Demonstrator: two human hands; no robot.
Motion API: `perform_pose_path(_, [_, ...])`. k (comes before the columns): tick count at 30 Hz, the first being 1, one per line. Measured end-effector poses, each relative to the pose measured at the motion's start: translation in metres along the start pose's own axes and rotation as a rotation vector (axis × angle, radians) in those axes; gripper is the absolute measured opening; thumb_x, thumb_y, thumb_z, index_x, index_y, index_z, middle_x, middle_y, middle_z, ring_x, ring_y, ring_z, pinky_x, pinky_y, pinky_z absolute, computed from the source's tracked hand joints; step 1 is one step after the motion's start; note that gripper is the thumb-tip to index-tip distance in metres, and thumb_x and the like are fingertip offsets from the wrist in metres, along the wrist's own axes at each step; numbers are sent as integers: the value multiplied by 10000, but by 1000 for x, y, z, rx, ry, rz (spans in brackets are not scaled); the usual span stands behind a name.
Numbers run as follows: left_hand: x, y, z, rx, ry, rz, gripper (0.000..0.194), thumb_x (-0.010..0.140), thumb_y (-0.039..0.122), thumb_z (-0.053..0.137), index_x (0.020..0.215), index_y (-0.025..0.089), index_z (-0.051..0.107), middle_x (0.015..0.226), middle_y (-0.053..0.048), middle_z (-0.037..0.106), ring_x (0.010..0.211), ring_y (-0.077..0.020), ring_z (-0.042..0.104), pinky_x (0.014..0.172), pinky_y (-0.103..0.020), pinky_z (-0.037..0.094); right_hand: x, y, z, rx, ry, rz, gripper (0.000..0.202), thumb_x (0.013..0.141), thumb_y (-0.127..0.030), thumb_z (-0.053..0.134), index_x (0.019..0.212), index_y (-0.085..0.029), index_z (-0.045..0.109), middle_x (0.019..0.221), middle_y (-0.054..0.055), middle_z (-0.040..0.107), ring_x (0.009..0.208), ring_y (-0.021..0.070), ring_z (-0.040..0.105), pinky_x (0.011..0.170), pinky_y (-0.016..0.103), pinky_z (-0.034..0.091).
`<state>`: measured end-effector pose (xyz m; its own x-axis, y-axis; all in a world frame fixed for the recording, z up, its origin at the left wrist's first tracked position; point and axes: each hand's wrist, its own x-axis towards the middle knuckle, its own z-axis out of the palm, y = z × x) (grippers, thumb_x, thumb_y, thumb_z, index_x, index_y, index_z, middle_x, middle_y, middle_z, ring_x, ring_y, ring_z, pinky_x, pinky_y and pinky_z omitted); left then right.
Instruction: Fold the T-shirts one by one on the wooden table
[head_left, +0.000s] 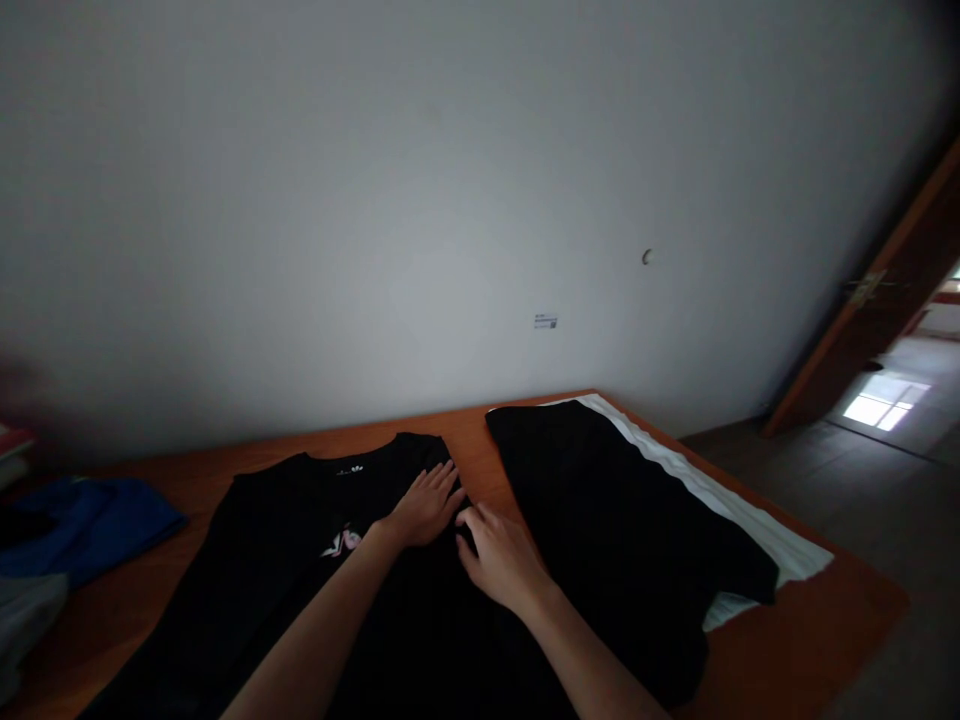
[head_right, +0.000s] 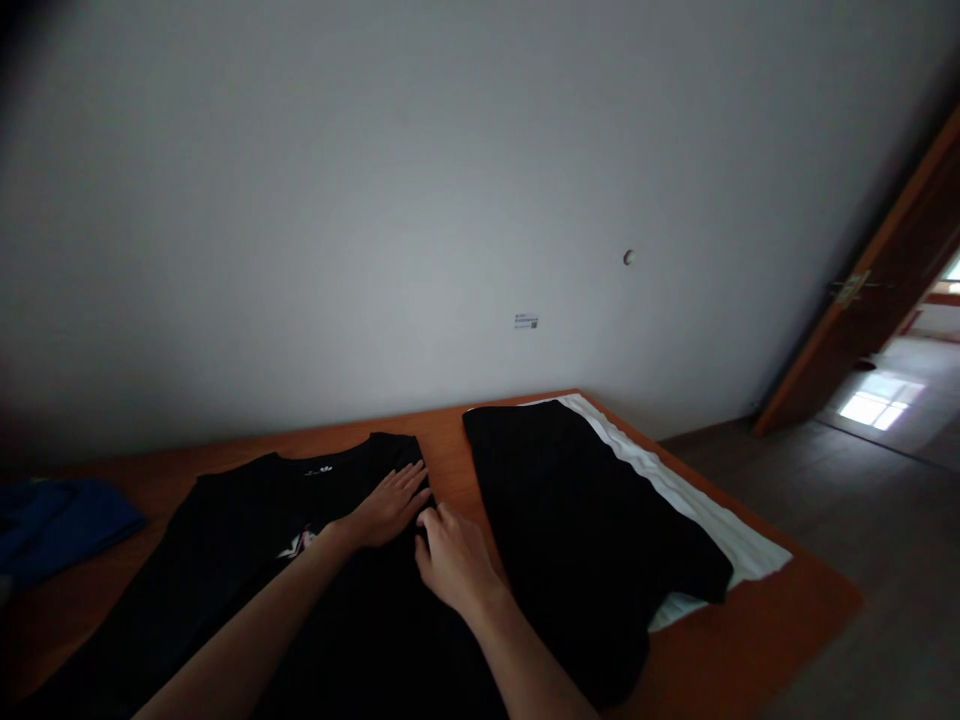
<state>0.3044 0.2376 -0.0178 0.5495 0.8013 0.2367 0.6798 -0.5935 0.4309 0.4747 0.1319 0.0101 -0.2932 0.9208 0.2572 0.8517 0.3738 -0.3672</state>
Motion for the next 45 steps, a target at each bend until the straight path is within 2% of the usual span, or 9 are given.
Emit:
perform_pose_path(7, [19,-15,6,129,40,-95,508,967,446,342,1300,172,609,1539,-171,469,1481,-334,328,1193,-587,218,1,0,-9,9,-75,15,279,914,-344,640,1158,-208,647,1106,88,696,1022,256,667,877,344,493])
perform_pose_path(11, [18,-4,5,238,78,-150,540,970,332,323,1384,35,503,1544,-254,426,1468,-339,352,1192,-532,273,0,-3,-13,13,-70,-37,541,802,-610,718,1153,-202,666,1137,111,660,1100,301,602,964,411,454])
perform_pose_path(14, [4,12,-3,313,69,-139,508,958,252,326,1375,37,519,1525,-240,460,1434,-331,411,1198,-512,279,-1,-3,-13,20,-91,-75,580,801,-655,693,1169,-208,667,1151,113,633,1106,300,577,981,425,439])
perform_pose_path(17, [-21,22,-23,351,20,-102,496,939,296,419,1370,86,549,1516,-189,495,1404,-325,455,1183,-479,333,-2,-1,-10,23,-85,-78,560,808,-642,693,1169,-215,667,1134,106,622,1098,289,568,979,416,434])
perform_pose_path(20, [-57,15,-55,375,15,-84,496,953,323,408,1377,104,544,1512,-172,505,1399,-293,469,1167,-450,377,-2,0,-8,49,-69,-76,535,805,-623,707,1160,-225,664,1125,95,617,1103,280,565,977,403,434])
perform_pose_path(25, [-134,-39,-104,371,92,-205,455,941,243,338,1275,141,629,1449,-136,579,1329,-265,553,1149,-452,421,-3,-1,-8,56,-66,-84,495,824,-602,698,1149,-230,659,1106,87,623,1082,273,581,958,401,444])
perform_pose_path(30, [-197,-87,-105,281,104,-330,487,877,147,331,1231,205,661,1360,-68,665,1228,-208,641,1097,-395,489,-4,-2,-5,18,-27,-104,420,927,-587,573,1120,-226,667,1088,86,642,1043,266,613,945,406,456])
perform_pose_path(38, [-213,-86,-89,396,34,-235,500,1017,369,272,1453,255,490,1557,-82,455,1448,-247,395,1182,-524,335,2,-4,-2,-120,65,-186,198,943,-344,614,1081,-216,677,1066,85,642,1020,262,608,928,418,464])
perform_pose_path(45, [-210,-66,-98,413,-74,-268,521,1001,544,338,1504,407,342,1631,-52,284,1497,-310,255,1189,-578,276,45,-55,4,-91,-28,-306,243,960,-168,546,1171,-228,651,1177,68,643,1086,220,582,934,351,466])
